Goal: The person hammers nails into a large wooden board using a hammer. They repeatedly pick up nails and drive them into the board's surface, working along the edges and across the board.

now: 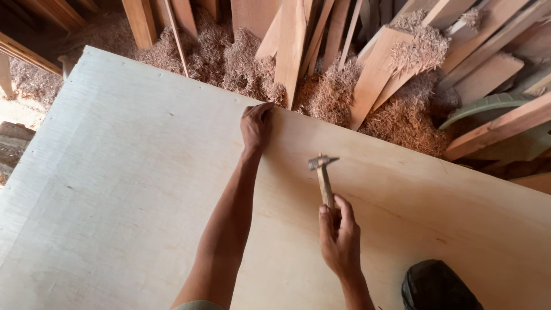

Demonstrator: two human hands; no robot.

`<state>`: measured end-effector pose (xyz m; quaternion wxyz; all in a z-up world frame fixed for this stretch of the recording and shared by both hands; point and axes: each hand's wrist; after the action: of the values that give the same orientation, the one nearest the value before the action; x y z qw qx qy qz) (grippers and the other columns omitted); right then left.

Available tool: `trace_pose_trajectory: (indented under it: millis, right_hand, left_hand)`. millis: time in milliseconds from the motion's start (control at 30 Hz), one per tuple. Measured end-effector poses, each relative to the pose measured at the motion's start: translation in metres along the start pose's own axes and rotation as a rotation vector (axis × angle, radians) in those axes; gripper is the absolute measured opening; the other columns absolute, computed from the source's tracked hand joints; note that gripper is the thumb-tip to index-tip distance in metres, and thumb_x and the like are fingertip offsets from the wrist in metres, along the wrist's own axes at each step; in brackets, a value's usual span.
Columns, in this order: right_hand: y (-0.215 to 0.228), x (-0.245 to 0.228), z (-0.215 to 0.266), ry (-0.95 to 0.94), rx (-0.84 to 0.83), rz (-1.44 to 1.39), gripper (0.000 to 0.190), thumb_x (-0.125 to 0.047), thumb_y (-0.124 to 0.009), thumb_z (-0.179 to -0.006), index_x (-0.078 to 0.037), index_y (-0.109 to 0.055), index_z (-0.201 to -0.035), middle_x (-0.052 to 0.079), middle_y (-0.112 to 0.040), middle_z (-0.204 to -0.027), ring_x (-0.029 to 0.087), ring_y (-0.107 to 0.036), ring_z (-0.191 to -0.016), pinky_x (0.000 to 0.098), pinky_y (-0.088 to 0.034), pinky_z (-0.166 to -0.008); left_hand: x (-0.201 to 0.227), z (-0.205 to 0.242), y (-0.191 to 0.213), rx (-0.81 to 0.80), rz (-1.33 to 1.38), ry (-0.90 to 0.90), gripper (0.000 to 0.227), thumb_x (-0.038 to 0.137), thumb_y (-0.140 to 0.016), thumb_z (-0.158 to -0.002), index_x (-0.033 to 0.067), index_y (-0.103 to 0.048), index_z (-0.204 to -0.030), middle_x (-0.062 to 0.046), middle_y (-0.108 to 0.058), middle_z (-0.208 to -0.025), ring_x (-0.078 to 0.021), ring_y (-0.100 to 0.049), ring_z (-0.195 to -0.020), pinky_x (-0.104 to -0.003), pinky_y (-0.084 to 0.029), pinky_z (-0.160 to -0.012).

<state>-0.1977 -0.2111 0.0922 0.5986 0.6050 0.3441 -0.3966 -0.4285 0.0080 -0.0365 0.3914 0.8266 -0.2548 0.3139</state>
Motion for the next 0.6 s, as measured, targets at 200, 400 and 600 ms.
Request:
trace_pose_trajectory:
  millis: [200,400,600]
  right_hand:
    - [-0.041,0.003,-0.067,0.289,0.062,0.082,0.048,-0.016,-0.053,-0.107,-0.004,-0.046,-0.152,0.003,-0.068,-0.088,0.008,-0.061,-0.066,0.0274,-0.051,-0.057]
    - [-0.064,0.004,-0.104,0.275,0.080,0.129,0.050,-0.023,-0.055,-0.108,-0.011,-0.047,-0.156,0.009,-0.067,-0.074,0.016,-0.062,-0.059,0.0333,-0.051,-0.054]
    - [-0.077,-0.005,-0.134,0.129,-0.008,0.533,0.045,-0.032,-0.060,-0.105,-0.024,-0.055,-0.149,0.012,-0.071,-0.063,0.022,-0.063,-0.047,0.0412,-0.049,-0.046]
  left_hand:
    - [0.002,0.000,0.005,-0.041,0.000,0.050,0.015,0.013,-0.070,-0.094,0.0126,-0.080,-0.104,-0.006,-0.079,-0.104,-0.0278,-0.070,-0.095,-0.037,-0.056,-0.087]
    - [0.005,0.001,0.005,-0.007,0.014,0.038,0.014,0.015,-0.071,-0.093,0.0135,-0.081,-0.103,-0.004,-0.080,-0.101,-0.0266,-0.069,-0.096,-0.037,-0.054,-0.090]
    - [0.003,0.003,0.002,-0.027,-0.037,0.022,0.016,0.016,-0.071,-0.094,0.0152,-0.079,-0.109,-0.003,-0.080,-0.102,-0.0242,-0.069,-0.092,-0.037,-0.052,-0.091]
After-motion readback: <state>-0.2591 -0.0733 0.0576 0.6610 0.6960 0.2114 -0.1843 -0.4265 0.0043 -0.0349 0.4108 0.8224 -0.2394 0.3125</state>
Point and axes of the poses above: each hand's wrist, its own z-axis away from the middle knuckle, its own y-axis out of the back of the hand, x = y × z
